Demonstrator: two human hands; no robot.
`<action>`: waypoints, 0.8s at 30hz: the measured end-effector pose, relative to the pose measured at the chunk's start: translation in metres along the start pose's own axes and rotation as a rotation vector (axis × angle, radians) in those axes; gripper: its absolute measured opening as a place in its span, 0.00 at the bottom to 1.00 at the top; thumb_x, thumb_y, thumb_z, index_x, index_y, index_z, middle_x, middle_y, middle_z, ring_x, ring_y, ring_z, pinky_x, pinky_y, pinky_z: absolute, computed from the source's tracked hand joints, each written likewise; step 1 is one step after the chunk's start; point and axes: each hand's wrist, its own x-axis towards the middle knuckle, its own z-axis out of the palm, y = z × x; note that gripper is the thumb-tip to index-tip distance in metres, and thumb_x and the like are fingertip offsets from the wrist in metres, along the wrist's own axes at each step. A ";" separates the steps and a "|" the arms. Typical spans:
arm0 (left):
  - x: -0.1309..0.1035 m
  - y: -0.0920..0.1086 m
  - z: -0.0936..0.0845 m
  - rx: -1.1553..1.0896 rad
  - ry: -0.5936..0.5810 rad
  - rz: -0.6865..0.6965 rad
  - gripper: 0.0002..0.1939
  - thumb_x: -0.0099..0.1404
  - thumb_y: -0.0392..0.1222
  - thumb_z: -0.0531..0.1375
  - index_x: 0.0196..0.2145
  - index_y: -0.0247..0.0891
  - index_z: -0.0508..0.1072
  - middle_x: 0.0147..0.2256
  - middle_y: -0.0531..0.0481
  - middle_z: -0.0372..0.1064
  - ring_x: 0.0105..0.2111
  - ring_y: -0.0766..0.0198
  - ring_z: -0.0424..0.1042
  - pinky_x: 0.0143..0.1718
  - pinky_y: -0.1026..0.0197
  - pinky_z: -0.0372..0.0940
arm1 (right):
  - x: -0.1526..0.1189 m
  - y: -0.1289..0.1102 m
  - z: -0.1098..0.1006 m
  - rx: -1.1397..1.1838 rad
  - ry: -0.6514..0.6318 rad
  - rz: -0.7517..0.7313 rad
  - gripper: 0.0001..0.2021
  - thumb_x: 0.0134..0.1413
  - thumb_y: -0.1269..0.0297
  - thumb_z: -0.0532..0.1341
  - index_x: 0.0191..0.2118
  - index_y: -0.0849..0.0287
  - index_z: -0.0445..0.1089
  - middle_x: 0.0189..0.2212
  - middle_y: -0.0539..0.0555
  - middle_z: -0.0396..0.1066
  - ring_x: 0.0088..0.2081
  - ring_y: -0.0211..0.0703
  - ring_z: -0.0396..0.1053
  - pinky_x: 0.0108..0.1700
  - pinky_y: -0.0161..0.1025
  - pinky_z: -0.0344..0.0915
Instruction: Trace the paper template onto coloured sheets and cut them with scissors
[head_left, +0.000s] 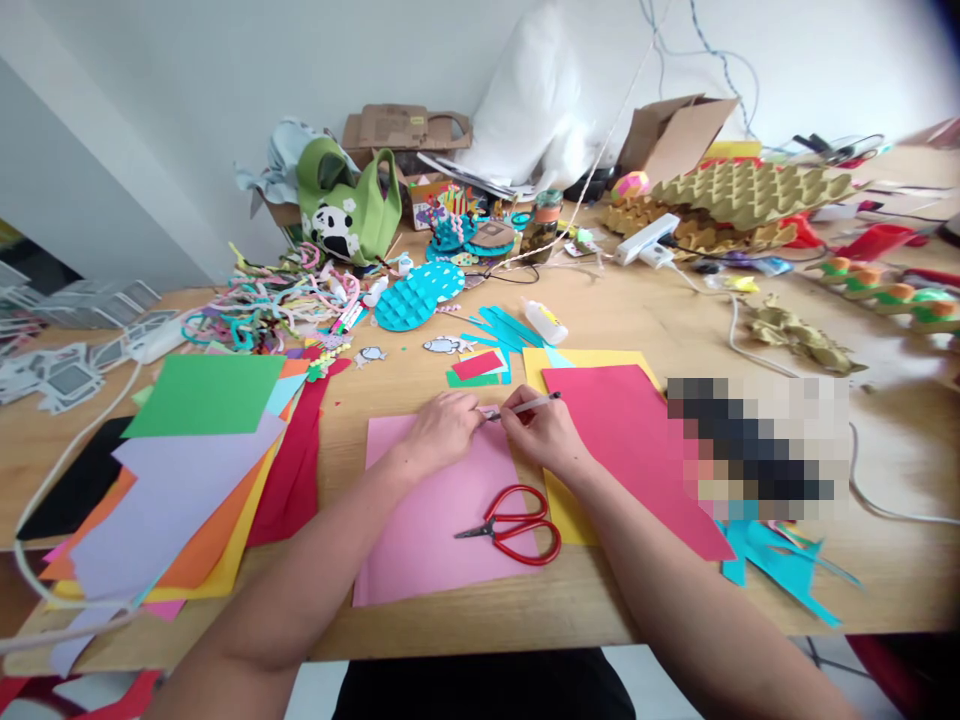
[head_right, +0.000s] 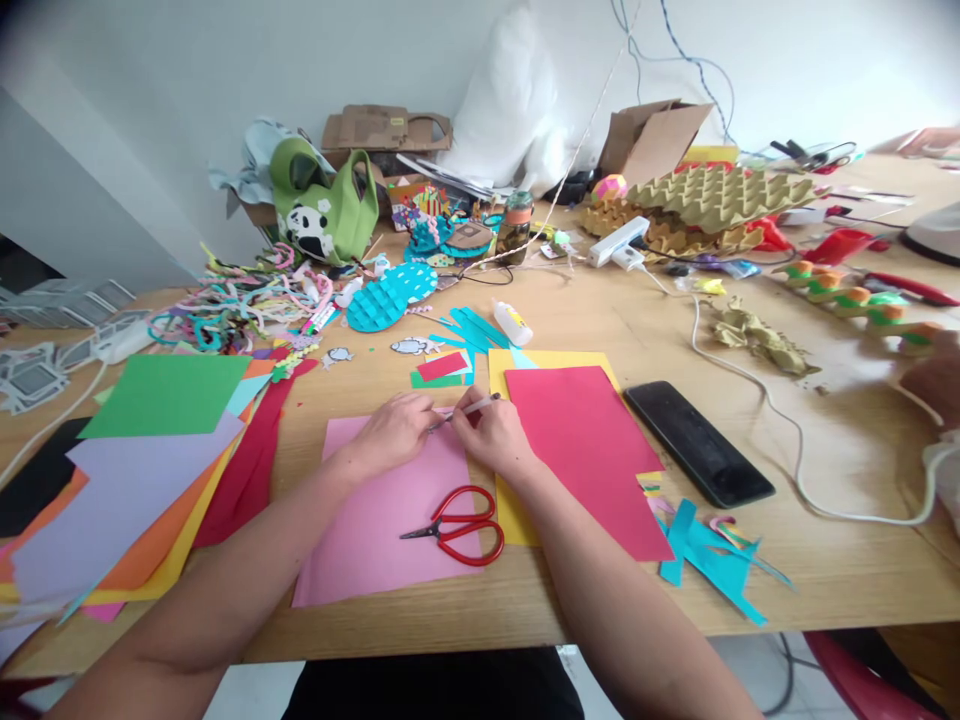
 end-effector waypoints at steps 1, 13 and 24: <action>-0.001 0.000 0.001 0.002 0.010 0.003 0.15 0.68 0.34 0.50 0.36 0.37 0.76 0.29 0.47 0.66 0.36 0.59 0.68 0.40 0.57 0.63 | 0.000 0.000 0.000 -0.005 -0.001 -0.001 0.06 0.49 0.62 0.55 0.26 0.57 0.64 0.20 0.50 0.68 0.22 0.38 0.65 0.25 0.33 0.58; -0.005 -0.004 0.009 -0.052 0.058 0.027 0.15 0.66 0.31 0.52 0.46 0.40 0.74 0.34 0.48 0.68 0.41 0.60 0.68 0.56 0.48 0.55 | 0.000 0.000 0.002 -0.028 -0.001 0.009 0.06 0.50 0.62 0.56 0.25 0.56 0.63 0.19 0.50 0.69 0.21 0.39 0.65 0.25 0.34 0.58; -0.006 -0.005 0.011 -0.043 0.062 0.028 0.15 0.67 0.32 0.52 0.45 0.40 0.75 0.34 0.49 0.68 0.42 0.60 0.68 0.57 0.48 0.54 | -0.001 0.000 0.004 -0.031 0.004 0.028 0.07 0.50 0.60 0.56 0.25 0.56 0.63 0.18 0.49 0.68 0.20 0.39 0.65 0.24 0.34 0.57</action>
